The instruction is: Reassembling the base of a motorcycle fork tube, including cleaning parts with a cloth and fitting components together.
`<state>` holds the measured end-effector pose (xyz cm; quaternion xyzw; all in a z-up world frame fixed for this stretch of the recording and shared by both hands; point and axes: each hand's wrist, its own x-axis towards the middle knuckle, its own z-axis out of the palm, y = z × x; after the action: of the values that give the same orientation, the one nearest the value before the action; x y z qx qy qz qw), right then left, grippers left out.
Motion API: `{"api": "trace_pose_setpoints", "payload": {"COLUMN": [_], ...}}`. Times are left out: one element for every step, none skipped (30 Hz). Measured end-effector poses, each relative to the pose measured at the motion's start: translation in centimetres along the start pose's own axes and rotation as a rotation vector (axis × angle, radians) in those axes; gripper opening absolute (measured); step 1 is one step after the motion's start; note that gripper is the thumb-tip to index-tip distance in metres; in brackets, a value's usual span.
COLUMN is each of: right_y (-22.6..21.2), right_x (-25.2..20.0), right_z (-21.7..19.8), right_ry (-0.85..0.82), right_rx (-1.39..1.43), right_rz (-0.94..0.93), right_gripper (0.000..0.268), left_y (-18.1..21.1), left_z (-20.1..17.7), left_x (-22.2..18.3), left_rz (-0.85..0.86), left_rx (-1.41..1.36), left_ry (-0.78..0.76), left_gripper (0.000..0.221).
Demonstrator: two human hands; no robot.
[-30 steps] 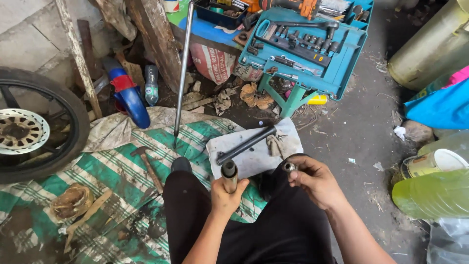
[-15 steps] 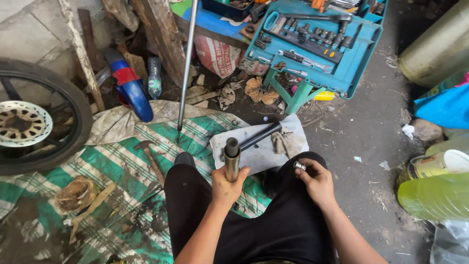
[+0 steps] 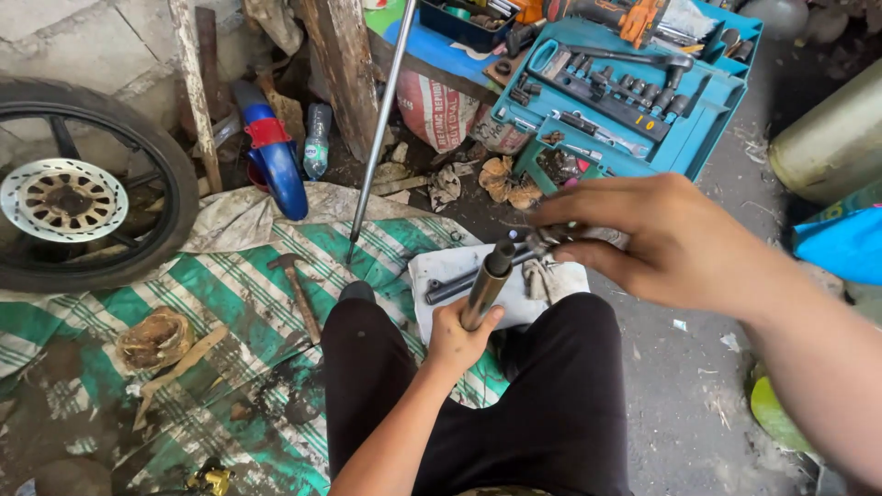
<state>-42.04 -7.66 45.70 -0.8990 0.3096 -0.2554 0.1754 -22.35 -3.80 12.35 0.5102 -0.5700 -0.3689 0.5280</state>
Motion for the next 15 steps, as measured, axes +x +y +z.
{"api": "trace_pose_setpoints", "payload": {"right_y": [-0.2, -0.3, -0.2, -0.1, 0.0, 0.0, 0.0, 0.1, 0.0, -0.1, -0.3, -0.3, -0.2, -0.2, -0.4], "right_x": [1.0, 2.0, 2.2, 2.5, 2.7, 2.8, 2.9, 2.9, 2.8, 2.7, 2.6, 2.5, 2.5, 2.5, 2.5], "right_z": [-0.1, -0.2, -0.1, 0.1, 0.3, 0.2, 0.2, 0.2, 0.3, 0.2, 0.1, 0.1, 0.1, 0.1, 0.2], "right_ry": [-0.088, -0.178, -0.182, -0.212, -0.243, -0.25, -0.251, -0.248, -0.25, -0.255, -0.26, -0.261, -0.264, -0.267, -0.268], "right_rx": [-0.009, -0.017, -0.018, -0.042, -0.066, -0.063, -0.096, -0.13, -0.128, -0.124, -0.12, -0.121, -0.13, -0.137, -0.136], "right_rz": [-0.016, -0.032, -0.035, -0.04, -0.046, -0.049, -0.047, -0.042, -0.044, -0.035, -0.027, -0.027, -0.015, -0.004, -0.006], "right_gripper": [0.035, 0.034, 0.034, 0.036, 0.037, 0.037, 0.035, 0.034, 0.034, 0.036, 0.039, 0.039, 0.04, 0.041, 0.041], "left_y": [0.4, 0.8, 0.8, 0.7, 0.6, 0.8, 1.0, 1.1, 1.2, 1.5, 1.7, 1.8, 1.9, 2.0, 2.1], "left_z": [0.1, 0.1, 0.2, 0.3, 0.4, 0.5, 0.5, 0.6, 0.4, 0.4, 0.4, 0.4, 0.4, 0.3, 0.3], "left_x": [0.0, -0.1, 0.0, -0.1, -0.2, -0.2, -0.2, 0.0, -0.2, -0.2, -0.2, -0.2, -0.2, -0.2, -0.2], "left_rz": [0.008, 0.013, 0.013, 0.02, 0.028, 0.022, 0.039, 0.06, 0.057, 0.075, 0.093, 0.093, 0.09, 0.086, 0.086], "left_rx": [0.016, 0.033, 0.031, 0.044, 0.058, 0.056, 0.047, 0.039, 0.039, 0.027, 0.016, 0.014, 0.01, 0.007, 0.007], "left_ry": [-0.003, -0.003, 0.001, 0.001, 0.002, 0.008, 0.008, 0.003, 0.005, 0.0, -0.005, -0.005, -0.014, -0.023, -0.021], "left_gripper": [0.036, 0.032, 0.032, 0.032, 0.033, 0.033, 0.032, 0.031, 0.031, 0.033, 0.035, 0.035, 0.035, 0.035, 0.035]}}
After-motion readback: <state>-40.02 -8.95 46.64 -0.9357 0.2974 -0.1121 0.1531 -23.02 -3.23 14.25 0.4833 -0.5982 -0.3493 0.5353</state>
